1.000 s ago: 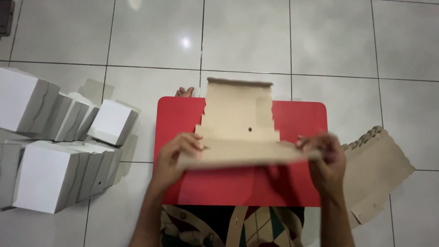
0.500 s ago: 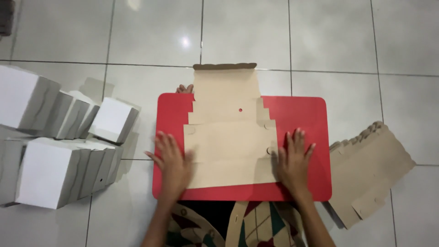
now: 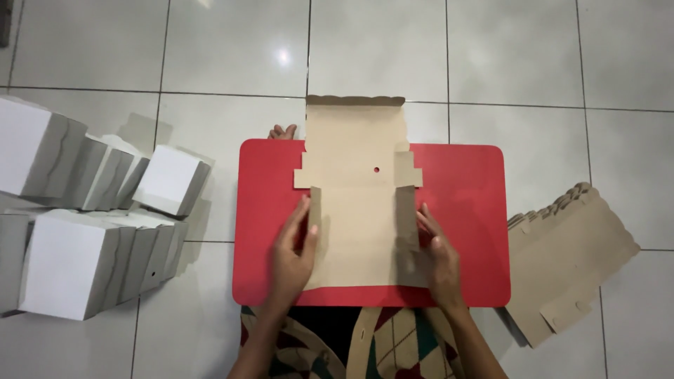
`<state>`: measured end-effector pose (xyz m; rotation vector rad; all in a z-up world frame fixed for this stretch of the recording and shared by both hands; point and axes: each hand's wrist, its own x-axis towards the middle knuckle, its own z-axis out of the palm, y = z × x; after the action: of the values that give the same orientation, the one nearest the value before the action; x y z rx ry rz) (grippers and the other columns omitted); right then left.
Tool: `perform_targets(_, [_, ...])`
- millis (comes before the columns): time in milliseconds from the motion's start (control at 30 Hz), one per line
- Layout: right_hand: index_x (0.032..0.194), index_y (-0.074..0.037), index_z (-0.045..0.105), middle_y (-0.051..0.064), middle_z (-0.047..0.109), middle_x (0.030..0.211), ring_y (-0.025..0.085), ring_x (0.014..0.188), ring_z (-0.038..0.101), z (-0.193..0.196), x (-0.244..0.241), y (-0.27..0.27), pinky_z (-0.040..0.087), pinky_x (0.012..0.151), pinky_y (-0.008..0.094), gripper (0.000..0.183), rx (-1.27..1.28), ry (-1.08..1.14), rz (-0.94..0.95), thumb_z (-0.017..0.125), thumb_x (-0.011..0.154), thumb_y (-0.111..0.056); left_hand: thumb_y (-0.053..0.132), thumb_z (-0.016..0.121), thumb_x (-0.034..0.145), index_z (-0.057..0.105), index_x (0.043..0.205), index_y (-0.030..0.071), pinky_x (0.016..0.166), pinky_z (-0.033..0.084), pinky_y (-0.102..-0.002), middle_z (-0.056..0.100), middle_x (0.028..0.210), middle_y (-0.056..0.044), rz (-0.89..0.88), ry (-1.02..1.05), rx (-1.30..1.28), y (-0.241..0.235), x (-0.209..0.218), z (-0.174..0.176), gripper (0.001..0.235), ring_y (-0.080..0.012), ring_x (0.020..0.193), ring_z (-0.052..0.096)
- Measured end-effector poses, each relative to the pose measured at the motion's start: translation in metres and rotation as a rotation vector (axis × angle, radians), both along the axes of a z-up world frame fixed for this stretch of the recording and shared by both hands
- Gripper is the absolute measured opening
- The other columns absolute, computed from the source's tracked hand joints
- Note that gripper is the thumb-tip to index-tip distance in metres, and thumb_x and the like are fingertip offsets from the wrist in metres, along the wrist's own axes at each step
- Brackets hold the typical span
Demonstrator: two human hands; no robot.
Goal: The person assembles two small white cardboard boxes from flat pre-cut pieces. They fold the sides, tuck in tabs, and secure the flaps to form the box shape. The finished boxes are placed on the floor next to a stack of similar boxes.
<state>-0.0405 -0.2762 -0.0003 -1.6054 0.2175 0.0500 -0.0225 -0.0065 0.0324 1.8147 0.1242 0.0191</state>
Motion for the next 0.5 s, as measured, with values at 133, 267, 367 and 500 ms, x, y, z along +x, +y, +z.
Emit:
perform_targets(133, [0.148, -0.004, 0.052, 0.018, 0.031, 0.167, 0.042, 0.154, 0.020, 0.013, 0.004, 0.002, 0.013, 0.120, 0.064, 0.070, 0.088, 0.031, -0.015, 0.018, 0.106, -0.048, 0.011, 0.057, 0.099, 0.053, 0.146, 0.001, 0.122, 0.027, -0.049, 0.052, 0.152, -0.019, 0.127, 0.103, -0.318, -0.003, 0.000, -0.003, 0.049, -0.0351, 0.146, 0.041])
perform_targets(267, [0.160, -0.008, 0.032, 0.024, 0.042, 0.159, 0.037, 0.148, 0.040, 0.006, 0.005, 0.008, 0.024, 0.121, 0.054, 0.076, 0.536, 0.043, -0.020, 0.027, 0.100, -0.055, 0.018, 0.045, 0.101, 0.036, 0.155, -0.001, 0.119, 0.028, -0.053, 0.045, 0.153, -0.032, 0.078, 0.081, -0.780, -0.023, 0.001, -0.011, 0.059, -0.0422, 0.147, 0.036])
perform_targets(367, [0.160, -0.002, 0.027, 0.028, 0.037, 0.161, 0.042, 0.150, 0.031, -0.003, 0.002, 0.023, 0.018, 0.122, 0.058, 0.086, 0.400, -0.077, 0.134, 0.032, 0.098, -0.061, 0.023, 0.035, 0.105, 0.036, 0.155, -0.001, 0.122, 0.011, -0.050, 0.043, 0.156, -0.026, -0.142, -0.042, -0.477, -0.030, -0.003, -0.016, 0.056, -0.0382, 0.150, 0.030])
perform_targets(500, [0.162, -0.003, 0.022, 0.018, 0.028, 0.168, 0.036, 0.155, 0.016, 0.009, 0.008, 0.039, 0.011, 0.123, 0.051, 0.095, 0.085, -0.208, 0.354, 0.031, 0.097, -0.071, 0.029, 0.024, 0.106, 0.029, 0.159, 0.002, 0.123, -0.004, -0.057, 0.024, 0.167, -0.021, -0.357, -0.251, 0.063, -0.044, 0.005, -0.012, 0.060, -0.0397, 0.155, 0.015])
